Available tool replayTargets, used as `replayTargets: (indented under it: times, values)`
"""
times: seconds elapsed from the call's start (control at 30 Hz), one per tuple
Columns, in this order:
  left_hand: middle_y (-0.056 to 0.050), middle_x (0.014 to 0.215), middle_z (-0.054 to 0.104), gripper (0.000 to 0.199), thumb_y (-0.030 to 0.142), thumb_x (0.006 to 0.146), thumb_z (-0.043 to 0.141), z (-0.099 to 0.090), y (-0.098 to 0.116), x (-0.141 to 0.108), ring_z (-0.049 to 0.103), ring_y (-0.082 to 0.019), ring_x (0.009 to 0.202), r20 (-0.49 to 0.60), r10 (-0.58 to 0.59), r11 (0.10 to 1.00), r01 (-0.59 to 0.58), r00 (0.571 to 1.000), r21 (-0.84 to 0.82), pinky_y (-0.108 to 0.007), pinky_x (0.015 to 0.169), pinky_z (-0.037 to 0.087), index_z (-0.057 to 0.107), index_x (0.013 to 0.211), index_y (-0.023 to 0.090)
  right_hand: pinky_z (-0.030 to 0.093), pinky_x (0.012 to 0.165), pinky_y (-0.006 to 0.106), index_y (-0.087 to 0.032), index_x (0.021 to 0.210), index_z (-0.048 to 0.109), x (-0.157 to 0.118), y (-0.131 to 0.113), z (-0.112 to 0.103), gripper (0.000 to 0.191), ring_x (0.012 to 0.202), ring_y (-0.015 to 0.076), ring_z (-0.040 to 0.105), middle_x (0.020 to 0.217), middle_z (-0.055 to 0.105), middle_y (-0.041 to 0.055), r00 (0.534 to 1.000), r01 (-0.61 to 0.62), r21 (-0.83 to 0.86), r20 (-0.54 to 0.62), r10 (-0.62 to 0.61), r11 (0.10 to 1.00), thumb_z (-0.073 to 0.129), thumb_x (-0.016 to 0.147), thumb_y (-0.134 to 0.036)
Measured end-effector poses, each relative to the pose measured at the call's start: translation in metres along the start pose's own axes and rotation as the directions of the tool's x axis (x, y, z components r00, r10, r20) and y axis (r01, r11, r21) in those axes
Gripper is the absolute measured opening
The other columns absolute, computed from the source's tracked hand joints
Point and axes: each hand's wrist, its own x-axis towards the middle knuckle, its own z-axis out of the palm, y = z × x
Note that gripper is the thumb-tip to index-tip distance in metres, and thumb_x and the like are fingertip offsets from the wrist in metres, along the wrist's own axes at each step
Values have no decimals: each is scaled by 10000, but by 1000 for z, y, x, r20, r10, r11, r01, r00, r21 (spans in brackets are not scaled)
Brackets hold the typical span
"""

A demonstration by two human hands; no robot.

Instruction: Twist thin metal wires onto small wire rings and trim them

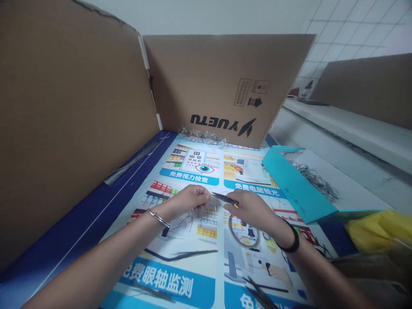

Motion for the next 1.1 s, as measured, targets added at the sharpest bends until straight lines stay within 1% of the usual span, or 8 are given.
replayTargets:
  times: [0.07, 0.2, 0.37, 0.57, 0.73, 0.9, 1.1]
  values:
    - [24, 623, 537, 189, 340, 724, 564, -1, 0, 0, 414, -77, 516, -6, 5, 1000, -6, 1000, -19, -215, 509, 304, 533, 688, 157, 266, 552, 227, -192, 734, 584, 0, 0, 0, 186, 662, 130, 531, 727, 603, 11, 1000, -2, -17, -5, 2, 1000, 503, 832, -329]
    - [29, 615, 520, 190, 340, 729, 560, -2, -1, 1, 403, -76, 516, 14, 20, 999, -20, 1000, -28, -217, 519, 318, 529, 680, 159, 293, 588, 229, -200, 784, 605, -1, -2, 0, 144, 707, 140, 547, 756, 612, 12, 998, 67, -67, -5, -68, 995, 512, 832, -299]
    - [24, 616, 515, 188, 338, 732, 553, -3, -4, 3, 402, -79, 518, 17, 10, 1000, -10, 1000, 8, -217, 520, 324, 523, 677, 160, 298, 630, 258, -203, 866, 631, -3, -7, 3, 124, 746, 167, 547, 780, 619, 27, 992, 98, -229, -59, -114, 968, 529, 827, -263]
    - [27, 604, 501, 167, 306, 742, 533, -5, -7, 3, 406, -78, 519, 31, 29, 999, -30, 999, 32, -213, 527, 330, 512, 660, 162, 266, 642, 300, -196, 787, 610, -3, -7, 5, 62, 721, 180, 518, 736, 591, 31, 977, 123, -392, -112, -180, 912, 550, 803, -202]
    - [26, 615, 519, 159, 305, 741, 535, -6, -7, 3, 421, -81, 521, 45, 36, 998, -38, 998, 45, -217, 534, 341, 522, 667, 166, 253, 647, 310, -189, 809, 614, -3, -6, 7, 62, 721, 178, 504, 743, 590, 40, 970, 158, -403, -106, -217, 901, 553, 798, -181]
    - [25, 620, 531, 148, 302, 739, 541, -7, -9, 3, 439, -86, 544, 46, 45, 998, -47, 998, 42, -215, 542, 341, 541, 683, 165, 243, 655, 310, -192, 803, 609, -3, -4, 10, 68, 721, 181, 492, 736, 587, 40, 964, 162, -405, -132, -233, 900, 549, 796, -162]
    - [19, 624, 538, 155, 310, 744, 542, -7, -10, 3, 448, -88, 543, 52, 37, 999, -38, 998, 35, -220, 547, 342, 546, 701, 161, 242, 648, 312, -190, 814, 608, -1, -2, 11, 82, 703, 180, 483, 725, 584, 35, 956, 182, -422, -137, -261, 888, 540, 798, -145]
